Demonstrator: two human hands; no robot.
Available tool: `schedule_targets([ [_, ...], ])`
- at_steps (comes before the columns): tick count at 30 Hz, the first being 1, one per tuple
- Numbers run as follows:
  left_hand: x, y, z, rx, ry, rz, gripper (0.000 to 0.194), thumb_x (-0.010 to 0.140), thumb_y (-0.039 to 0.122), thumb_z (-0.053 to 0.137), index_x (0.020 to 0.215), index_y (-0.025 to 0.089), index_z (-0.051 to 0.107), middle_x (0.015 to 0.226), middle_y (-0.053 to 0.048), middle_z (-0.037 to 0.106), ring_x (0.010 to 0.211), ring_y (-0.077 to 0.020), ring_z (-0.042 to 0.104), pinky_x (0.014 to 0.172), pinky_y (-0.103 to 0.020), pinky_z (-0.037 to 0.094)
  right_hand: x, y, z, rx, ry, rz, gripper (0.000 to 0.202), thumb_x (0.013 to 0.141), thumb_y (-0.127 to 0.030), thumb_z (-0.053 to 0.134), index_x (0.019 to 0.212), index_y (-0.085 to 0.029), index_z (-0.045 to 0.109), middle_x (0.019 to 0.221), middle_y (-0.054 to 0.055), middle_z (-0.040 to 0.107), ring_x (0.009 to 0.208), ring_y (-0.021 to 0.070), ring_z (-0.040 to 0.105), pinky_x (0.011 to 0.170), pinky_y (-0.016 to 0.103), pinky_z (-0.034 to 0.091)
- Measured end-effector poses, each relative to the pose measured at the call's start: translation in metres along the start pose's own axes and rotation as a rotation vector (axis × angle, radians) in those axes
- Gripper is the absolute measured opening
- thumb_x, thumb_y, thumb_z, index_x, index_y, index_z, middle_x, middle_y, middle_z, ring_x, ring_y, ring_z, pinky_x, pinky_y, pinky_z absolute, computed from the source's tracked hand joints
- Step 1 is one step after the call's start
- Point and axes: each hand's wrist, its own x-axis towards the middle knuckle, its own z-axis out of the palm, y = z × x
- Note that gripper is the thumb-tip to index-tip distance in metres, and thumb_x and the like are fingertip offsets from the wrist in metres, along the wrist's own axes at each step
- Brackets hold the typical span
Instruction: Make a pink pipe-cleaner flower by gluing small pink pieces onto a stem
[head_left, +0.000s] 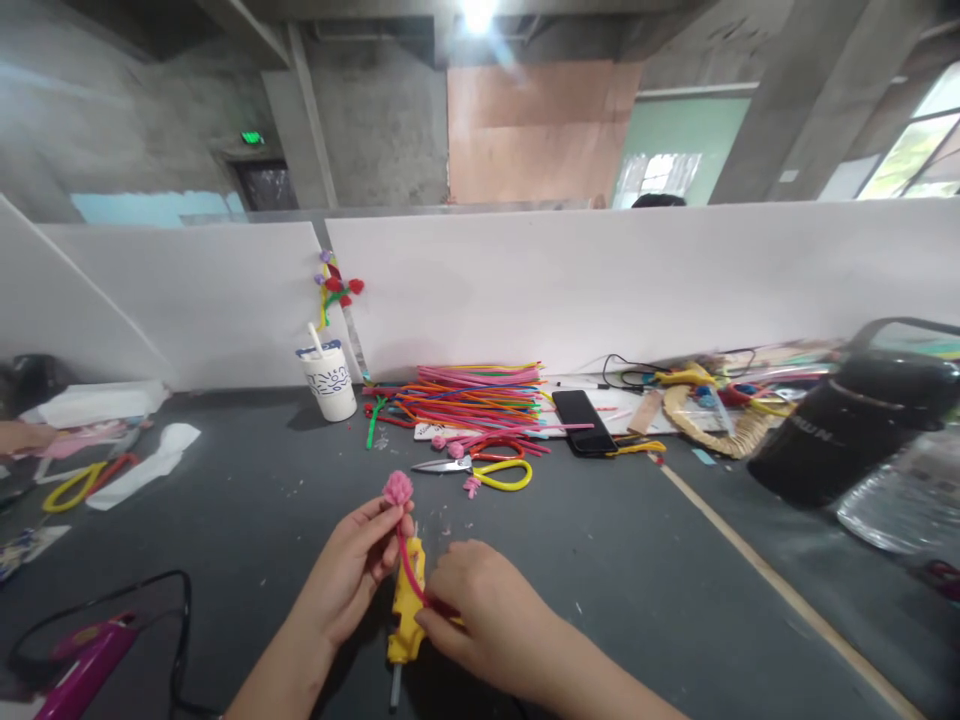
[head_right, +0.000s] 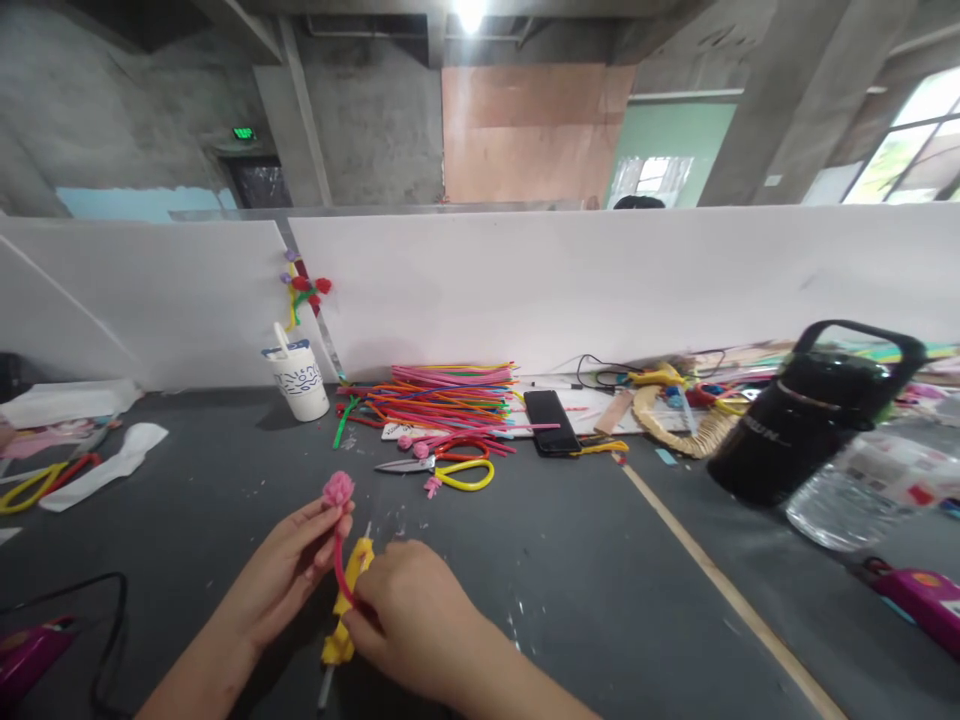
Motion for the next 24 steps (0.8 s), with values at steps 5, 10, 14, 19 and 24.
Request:
schedule_targets([
  [5,0.002,0.005,0.002,0.052,0.019,0.038,0.027,0.059,0.029,0.087,0.070,0.012,0.069,0.059,0.000,0.066,0.041,-0.0013,0.044,0.038,-0.010,0.031,0.000,0.004,-0.004,-0.034,-0.036,0.055,0.022,0.090,-0.023,0.058,0.071,-0.016,0.066,0.069,0.002,0.069,0.062,0.0131,0.056,0.058,0.026,0.029],
  [10,0.003,0.013,0.007,0.118,0.049,0.091,0.026,0.060,0.029,0.086,0.063,0.011,0.069,0.056,-0.002,0.067,0.035,-0.0004,0.038,0.031,-0.010,0.022,0.001,0.002,-0.007,-0.084,-0.062,0.066,0.020,0.088,-0.024,0.062,0.071,-0.016,0.069,0.069,0.003,0.072,0.059,0.0125,0.056,0.054,0.027,0.025],
  [14,0.006,0.014,0.013,0.143,0.080,0.104,0.026,0.064,0.032,0.084,0.066,0.009,0.072,0.050,-0.002,0.064,0.033,0.0003,0.033,0.031,-0.010,0.021,0.002,0.000,-0.009,-0.127,-0.066,0.078,0.022,0.089,-0.024,0.059,0.072,-0.016,0.070,0.068,0.004,0.072,0.061,0.0147,0.061,0.055,0.028,0.027],
  [19,0.007,0.011,0.019,0.133,0.138,0.080,0.027,0.062,0.033,0.083,0.075,0.010,0.074,0.062,-0.007,0.072,0.038,-0.0024,0.042,0.034,-0.011,0.030,0.003,-0.002,-0.007,-0.179,-0.085,0.095,0.021,0.089,-0.023,0.058,0.074,-0.015,0.070,0.070,0.006,0.074,0.061,0.0182,0.064,0.055,0.030,0.030],
  [24,0.004,0.006,0.015,0.141,0.238,0.019,0.036,0.053,0.034,0.087,0.075,0.009,0.075,0.062,-0.009,0.073,0.038,-0.0033,0.043,0.033,-0.011,0.028,0.007,-0.005,0.000,-0.200,-0.134,0.069,0.020,0.088,-0.028,0.060,0.075,-0.016,0.069,0.071,0.005,0.076,0.058,0.0186,0.065,0.052,0.031,0.031],
])
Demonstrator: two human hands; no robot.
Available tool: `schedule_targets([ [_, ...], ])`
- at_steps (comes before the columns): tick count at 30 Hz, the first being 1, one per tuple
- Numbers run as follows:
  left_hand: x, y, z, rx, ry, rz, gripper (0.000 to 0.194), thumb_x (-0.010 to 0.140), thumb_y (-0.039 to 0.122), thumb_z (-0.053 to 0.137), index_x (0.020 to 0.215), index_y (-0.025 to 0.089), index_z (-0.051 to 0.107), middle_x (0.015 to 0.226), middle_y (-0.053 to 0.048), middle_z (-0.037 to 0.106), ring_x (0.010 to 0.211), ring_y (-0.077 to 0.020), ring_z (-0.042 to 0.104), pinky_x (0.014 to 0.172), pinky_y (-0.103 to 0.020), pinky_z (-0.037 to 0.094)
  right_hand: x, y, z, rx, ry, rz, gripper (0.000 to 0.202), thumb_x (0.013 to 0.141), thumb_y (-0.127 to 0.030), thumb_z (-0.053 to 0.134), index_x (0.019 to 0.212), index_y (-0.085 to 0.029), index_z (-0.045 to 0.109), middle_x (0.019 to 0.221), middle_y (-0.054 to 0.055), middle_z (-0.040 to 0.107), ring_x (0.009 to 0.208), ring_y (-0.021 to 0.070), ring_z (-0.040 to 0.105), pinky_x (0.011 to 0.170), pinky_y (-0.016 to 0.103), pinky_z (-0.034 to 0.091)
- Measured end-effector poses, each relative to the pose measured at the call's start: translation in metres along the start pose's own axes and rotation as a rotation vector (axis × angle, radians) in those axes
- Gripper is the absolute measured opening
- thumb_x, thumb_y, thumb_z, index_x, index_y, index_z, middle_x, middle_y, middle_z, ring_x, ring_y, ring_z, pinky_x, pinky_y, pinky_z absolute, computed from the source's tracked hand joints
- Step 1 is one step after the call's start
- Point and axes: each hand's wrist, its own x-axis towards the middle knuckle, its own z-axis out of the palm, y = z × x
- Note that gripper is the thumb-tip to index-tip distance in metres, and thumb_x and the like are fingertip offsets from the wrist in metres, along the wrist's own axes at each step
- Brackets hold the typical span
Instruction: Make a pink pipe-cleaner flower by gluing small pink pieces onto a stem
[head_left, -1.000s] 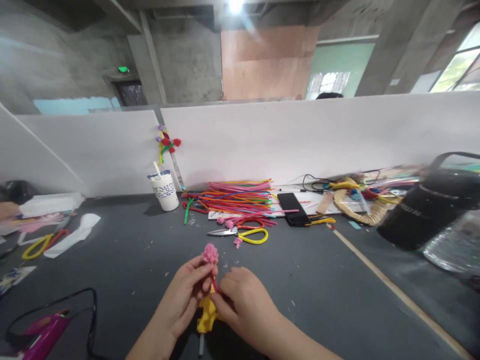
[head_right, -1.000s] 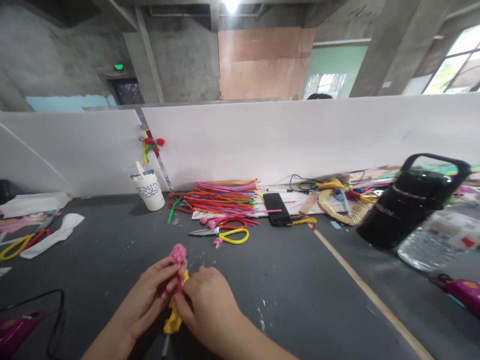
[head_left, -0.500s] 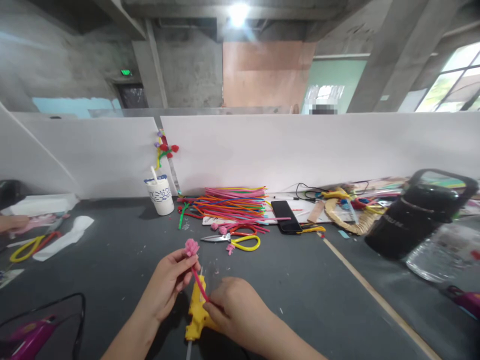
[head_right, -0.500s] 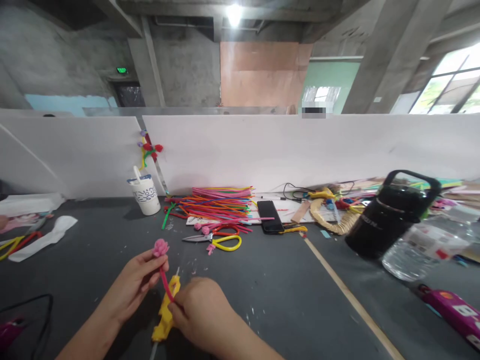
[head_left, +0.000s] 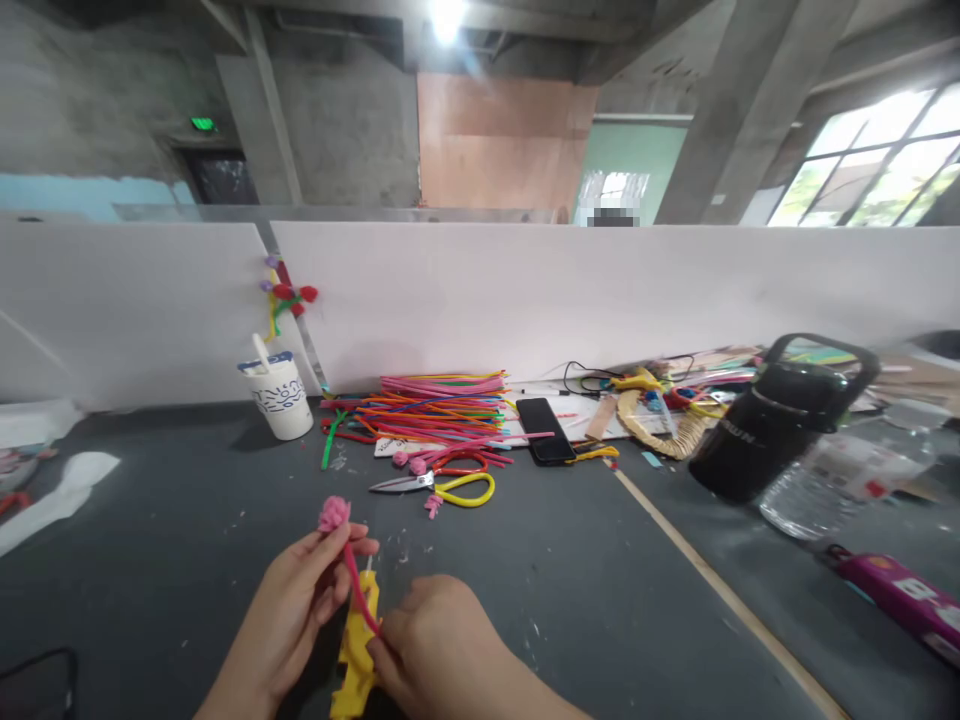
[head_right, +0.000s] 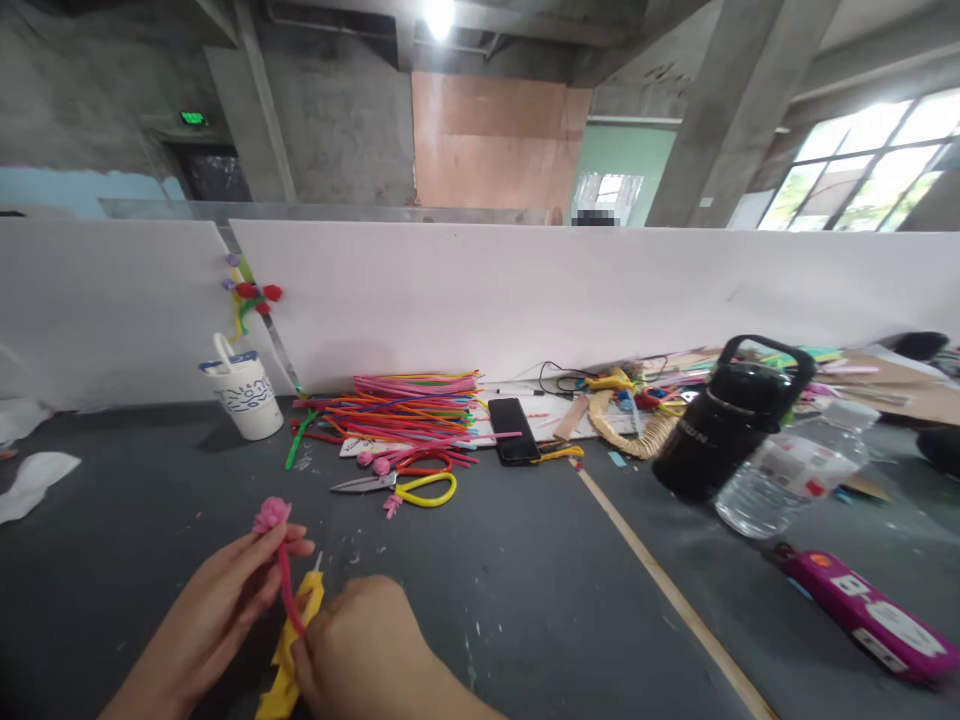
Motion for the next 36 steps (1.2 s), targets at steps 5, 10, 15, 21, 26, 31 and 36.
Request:
schedule_targets([
  [5,0.001,-0.006,-0.005,0.050,0.026,0.009,0.043,0.047,0.042,0.088,0.072,0.010,0.074,0.056,-0.006,0.071,0.034,-0.0003,0.032,0.034,-0.012,0.028,0.004,-0.002,0.012,-0.010,-0.040,-0.022,0.018,0.082,-0.024,0.064,0.065,-0.018,0.065,0.063,0.004,0.073,0.049,0.0188,0.062,0.045,0.030,0.031],
  [10,0.001,-0.006,-0.006,0.060,0.060,0.016,0.045,0.049,0.048,0.086,0.069,0.010,0.074,0.036,-0.001,0.057,0.032,-0.0023,0.032,0.035,-0.013,0.031,0.005,0.000,0.028,0.003,-0.052,-0.024,0.019,0.081,-0.027,0.063,0.065,-0.018,0.062,0.061,0.003,0.071,0.047,0.0164,0.060,0.047,0.027,0.035],
  [15,-0.001,-0.003,-0.004,0.009,0.079,-0.046,0.041,0.041,0.040,0.089,0.067,0.012,0.074,0.044,-0.002,0.063,0.034,-0.0026,0.034,0.032,-0.012,0.025,0.007,0.002,0.035,0.007,-0.101,-0.010,0.023,0.084,-0.030,0.061,0.067,-0.016,0.066,0.064,0.005,0.073,0.047,0.0157,0.059,0.047,0.026,0.036],
  [21,0.006,-0.007,-0.010,-0.040,-0.006,-0.047,0.039,0.042,0.039,0.092,0.065,0.012,0.074,0.052,-0.001,0.067,0.035,-0.0011,0.039,0.033,-0.011,0.029,0.009,0.005,0.035,0.057,-0.132,-0.020,0.033,0.087,-0.040,0.058,0.066,-0.016,0.067,0.062,0.005,0.072,0.048,0.0160,0.060,0.046,0.027,0.033],
  [26,0.012,-0.007,-0.015,-0.138,-0.011,-0.126,0.036,0.045,0.031,0.094,0.070,0.011,0.075,0.060,-0.004,0.070,0.040,-0.0011,0.044,0.037,-0.010,0.037,0.004,0.012,0.021,0.116,-0.119,0.003,0.031,0.092,-0.032,0.054,0.070,-0.017,0.070,0.066,0.003,0.073,0.050,0.0110,0.060,0.045,0.024,0.027],
  [31,0.013,-0.006,-0.016,-0.253,-0.012,-0.219,0.024,0.049,0.013,0.090,0.067,0.012,0.074,0.060,-0.005,0.071,0.039,-0.0031,0.048,0.035,-0.010,0.039,0.007,0.018,0.028,0.161,-0.136,0.010,0.026,0.085,-0.029,0.064,0.063,-0.018,0.069,0.059,0.001,0.071,0.049,0.0111,0.059,0.046,0.025,0.025],
  [36,0.013,-0.005,-0.018,-0.289,0.030,-0.277,0.021,0.049,0.002,0.087,0.061,0.012,0.072,0.056,-0.003,0.069,0.039,-0.0059,0.053,0.040,-0.013,0.048,0.012,0.018,0.040,0.212,-0.156,0.042,0.029,0.087,-0.029,0.062,0.059,-0.021,0.067,0.050,-0.002,0.064,0.046,0.0123,0.056,0.044,0.024,0.027],
])
